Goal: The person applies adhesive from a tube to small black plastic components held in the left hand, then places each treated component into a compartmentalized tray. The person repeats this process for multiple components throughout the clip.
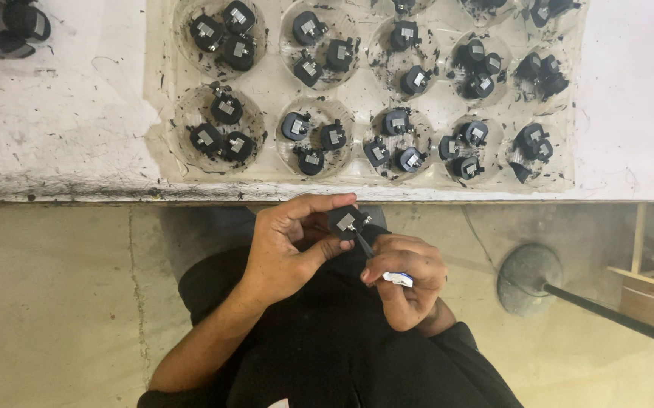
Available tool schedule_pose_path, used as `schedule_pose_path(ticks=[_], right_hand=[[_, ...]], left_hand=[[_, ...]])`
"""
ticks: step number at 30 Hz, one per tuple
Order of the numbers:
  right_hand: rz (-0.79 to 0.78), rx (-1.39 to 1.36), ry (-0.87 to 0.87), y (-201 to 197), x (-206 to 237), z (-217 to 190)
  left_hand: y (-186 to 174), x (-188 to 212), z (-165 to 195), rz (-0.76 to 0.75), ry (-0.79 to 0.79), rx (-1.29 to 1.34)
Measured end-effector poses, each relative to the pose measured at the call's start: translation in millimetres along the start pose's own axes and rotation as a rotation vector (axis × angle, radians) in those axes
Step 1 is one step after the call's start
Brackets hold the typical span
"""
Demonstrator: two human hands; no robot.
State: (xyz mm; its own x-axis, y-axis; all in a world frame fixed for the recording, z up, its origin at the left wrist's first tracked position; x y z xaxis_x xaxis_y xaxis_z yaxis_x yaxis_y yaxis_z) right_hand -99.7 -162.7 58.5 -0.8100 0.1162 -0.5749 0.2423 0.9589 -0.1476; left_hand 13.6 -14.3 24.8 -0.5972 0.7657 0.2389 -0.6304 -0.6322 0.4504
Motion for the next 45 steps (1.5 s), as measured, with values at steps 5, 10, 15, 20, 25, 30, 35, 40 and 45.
schedule_pose_path(ticks=[5,10,15,20,25,30,35,40,45], right_hand=[[0.001,-0.004,-0.001,0,1,1],[0.021,0.005,0.045,-1,8,2],[0.234,-0.119,0.081,4,24,9],[0.344,-0.277,0.062,4,32,11],[0.347,-0.332,0.112,7,32,10],[0.351,0.135,-0.102,1,29,19],[0.569,0.062,-0.114,-5,28,31],[0.705,-0.046,-0.124,-13,24,45],[0.649,-0.047,-0.144,-13,27,55]], left_hand=[[0,-1,-5,-0.005,-0.008,0.023],[1,-2,-17,-0.025,-0.012,0.115],[6,-2,-23,-0.087,0.028,0.162],[3,-2,-24,-0.051,-0.01,0.142],[-2,0,-25,-0.066,-0.015,0.212],[-5,1,-33,-0.078,-0.055,0.334],[-13,3,-44,-0.039,-0.122,0.441],[-19,6,-51,-0.027,-0.133,0.491],[-21,5,-51,-0.009,-0.146,0.537]])
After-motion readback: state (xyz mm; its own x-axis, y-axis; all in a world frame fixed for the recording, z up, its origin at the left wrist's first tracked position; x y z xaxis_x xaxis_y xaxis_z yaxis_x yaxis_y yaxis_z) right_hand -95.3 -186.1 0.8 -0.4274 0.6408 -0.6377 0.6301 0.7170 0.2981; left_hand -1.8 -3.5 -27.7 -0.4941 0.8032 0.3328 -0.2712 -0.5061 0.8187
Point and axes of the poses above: each hand's wrist, its own x-axis away from the middle knuckle, its own y-axis out of the palm, z = x × y, the point moved 3 cm from there along -x, towards the middle knuckle, and after that the axes turned 11 degrees about -y, right-handed, at the moved point
